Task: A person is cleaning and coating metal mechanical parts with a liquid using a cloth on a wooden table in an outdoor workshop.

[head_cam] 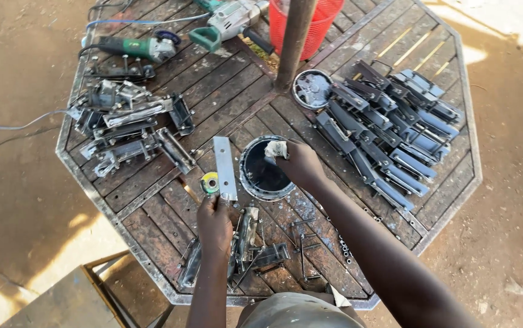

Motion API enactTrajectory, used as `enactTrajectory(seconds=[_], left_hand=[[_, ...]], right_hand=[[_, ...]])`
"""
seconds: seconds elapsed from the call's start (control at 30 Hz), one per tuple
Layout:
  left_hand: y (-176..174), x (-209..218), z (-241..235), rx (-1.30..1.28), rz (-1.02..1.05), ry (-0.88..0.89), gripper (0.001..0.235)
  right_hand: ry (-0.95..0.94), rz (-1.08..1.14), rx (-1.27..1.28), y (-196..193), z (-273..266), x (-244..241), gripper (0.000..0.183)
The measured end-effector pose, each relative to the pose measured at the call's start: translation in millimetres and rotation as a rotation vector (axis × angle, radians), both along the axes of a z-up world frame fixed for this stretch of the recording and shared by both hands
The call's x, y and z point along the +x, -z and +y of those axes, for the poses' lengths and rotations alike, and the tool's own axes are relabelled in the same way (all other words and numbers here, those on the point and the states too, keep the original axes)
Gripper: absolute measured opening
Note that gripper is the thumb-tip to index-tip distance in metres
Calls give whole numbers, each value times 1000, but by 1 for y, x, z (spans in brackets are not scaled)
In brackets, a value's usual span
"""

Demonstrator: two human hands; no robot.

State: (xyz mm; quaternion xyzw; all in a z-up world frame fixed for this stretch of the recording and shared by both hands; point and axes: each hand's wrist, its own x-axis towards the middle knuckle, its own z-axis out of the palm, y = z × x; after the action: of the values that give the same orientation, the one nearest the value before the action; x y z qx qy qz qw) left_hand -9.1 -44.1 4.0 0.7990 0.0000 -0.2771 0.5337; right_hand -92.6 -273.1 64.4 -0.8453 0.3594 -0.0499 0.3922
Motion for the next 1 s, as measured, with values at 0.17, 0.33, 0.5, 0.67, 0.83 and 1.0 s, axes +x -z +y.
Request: enactTrajectory(seconds=[0.17,0.33,0.5,0.67,0.83,1.0], left_hand=[[-15,-3,3,-70,65,-79,22],[-46,-3,-3,-265,210,-178,18],[10,5,-21,-436,517,-258,14],[46,6,-34,-471,712,-210,13],[24,9,-44,-452,787,-124,4],[39,4,-55,-472,817,-61,8]], right_hand=[[-187,200,-158,76,-13,21,36],[-5,136,-147,50,-12,1,32],[375,-312,237,41,-30,-52,27],[735,-839,842,70,-60,-87,20],[669,-989,1070,-10,-33,-73,22],[431,-909,1068,-18,-31,-66,26]])
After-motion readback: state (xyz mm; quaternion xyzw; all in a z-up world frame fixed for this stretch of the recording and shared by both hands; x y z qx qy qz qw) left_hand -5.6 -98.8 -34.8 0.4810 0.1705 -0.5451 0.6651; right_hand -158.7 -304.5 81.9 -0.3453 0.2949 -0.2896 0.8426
